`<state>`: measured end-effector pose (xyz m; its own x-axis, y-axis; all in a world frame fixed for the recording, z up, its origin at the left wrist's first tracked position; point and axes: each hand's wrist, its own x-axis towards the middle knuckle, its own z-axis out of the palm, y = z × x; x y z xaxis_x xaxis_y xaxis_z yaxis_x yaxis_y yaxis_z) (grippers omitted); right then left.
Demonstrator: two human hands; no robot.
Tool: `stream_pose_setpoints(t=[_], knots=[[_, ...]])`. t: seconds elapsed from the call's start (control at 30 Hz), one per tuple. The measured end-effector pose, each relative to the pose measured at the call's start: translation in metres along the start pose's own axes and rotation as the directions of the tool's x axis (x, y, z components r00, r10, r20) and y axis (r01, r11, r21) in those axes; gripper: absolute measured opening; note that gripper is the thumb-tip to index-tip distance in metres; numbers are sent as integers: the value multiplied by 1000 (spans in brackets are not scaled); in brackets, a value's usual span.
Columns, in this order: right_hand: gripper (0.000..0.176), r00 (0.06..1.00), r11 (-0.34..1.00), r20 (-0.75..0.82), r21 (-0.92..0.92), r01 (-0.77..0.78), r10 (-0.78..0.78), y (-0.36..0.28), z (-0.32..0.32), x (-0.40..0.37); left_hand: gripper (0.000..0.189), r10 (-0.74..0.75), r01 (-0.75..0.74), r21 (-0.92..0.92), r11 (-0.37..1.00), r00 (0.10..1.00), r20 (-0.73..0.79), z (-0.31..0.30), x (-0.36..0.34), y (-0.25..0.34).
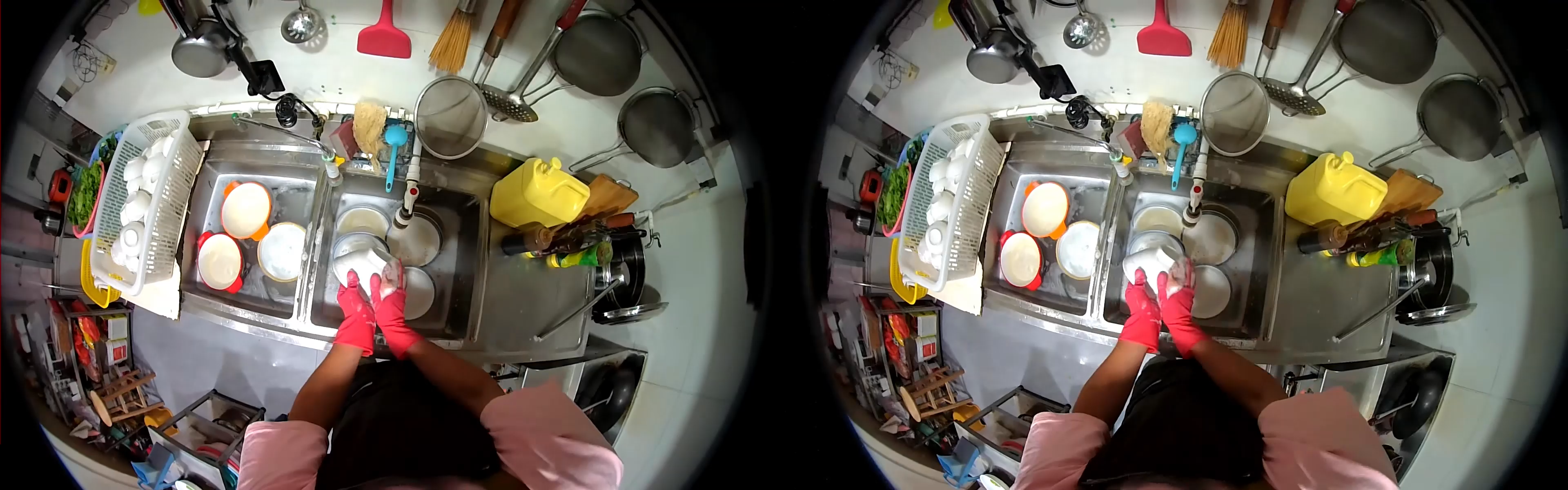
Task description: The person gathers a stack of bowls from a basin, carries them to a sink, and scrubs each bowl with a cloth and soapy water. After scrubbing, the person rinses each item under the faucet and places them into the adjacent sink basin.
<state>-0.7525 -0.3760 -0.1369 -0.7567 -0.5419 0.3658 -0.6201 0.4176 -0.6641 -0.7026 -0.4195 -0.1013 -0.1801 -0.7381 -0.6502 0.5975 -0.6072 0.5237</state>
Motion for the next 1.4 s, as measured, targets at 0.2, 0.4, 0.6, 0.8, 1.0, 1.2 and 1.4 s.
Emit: stream_pose_setpoints(t=[0.2, 0.4, 0.6, 0.8, 1.0, 1.2, 1.4], knots=[[35, 940, 836, 310, 471, -282, 142, 14, 1, 39, 35, 15, -82, 374, 924, 984, 179, -35, 13, 4], [21, 689, 59, 653, 711, -701, 314, 43, -17, 63, 32, -238, 83, 578, 812, 951, 197, -40, 18, 48], [23, 533, -173, 835, 550, -817, 138, 70, -10, 52, 24, -211, 91, 535, 840, 963, 168, -20, 13, 61], [19, 913, 871, 201, 425, 246, -356, 49, -16, 71, 22, -87, 2, 334, 942, 967, 241, -19, 23, 67], [17, 742, 398, 645, 641, -656, 182, -17, -38, 84, 24, -77, 44, 273, 961, 991, 113, -34, 23, 58], [17, 738, 594, 662, 543, -594, 131, 11, -19, 80, 31, 172, -249, 350, 903, 956, 237, -32, 42, 104], [32, 649, 517, 706, 458, -724, 283, 51, -32, 60, 33, 393, -485, 420, 767, 872, 292, -26, 71, 189]])
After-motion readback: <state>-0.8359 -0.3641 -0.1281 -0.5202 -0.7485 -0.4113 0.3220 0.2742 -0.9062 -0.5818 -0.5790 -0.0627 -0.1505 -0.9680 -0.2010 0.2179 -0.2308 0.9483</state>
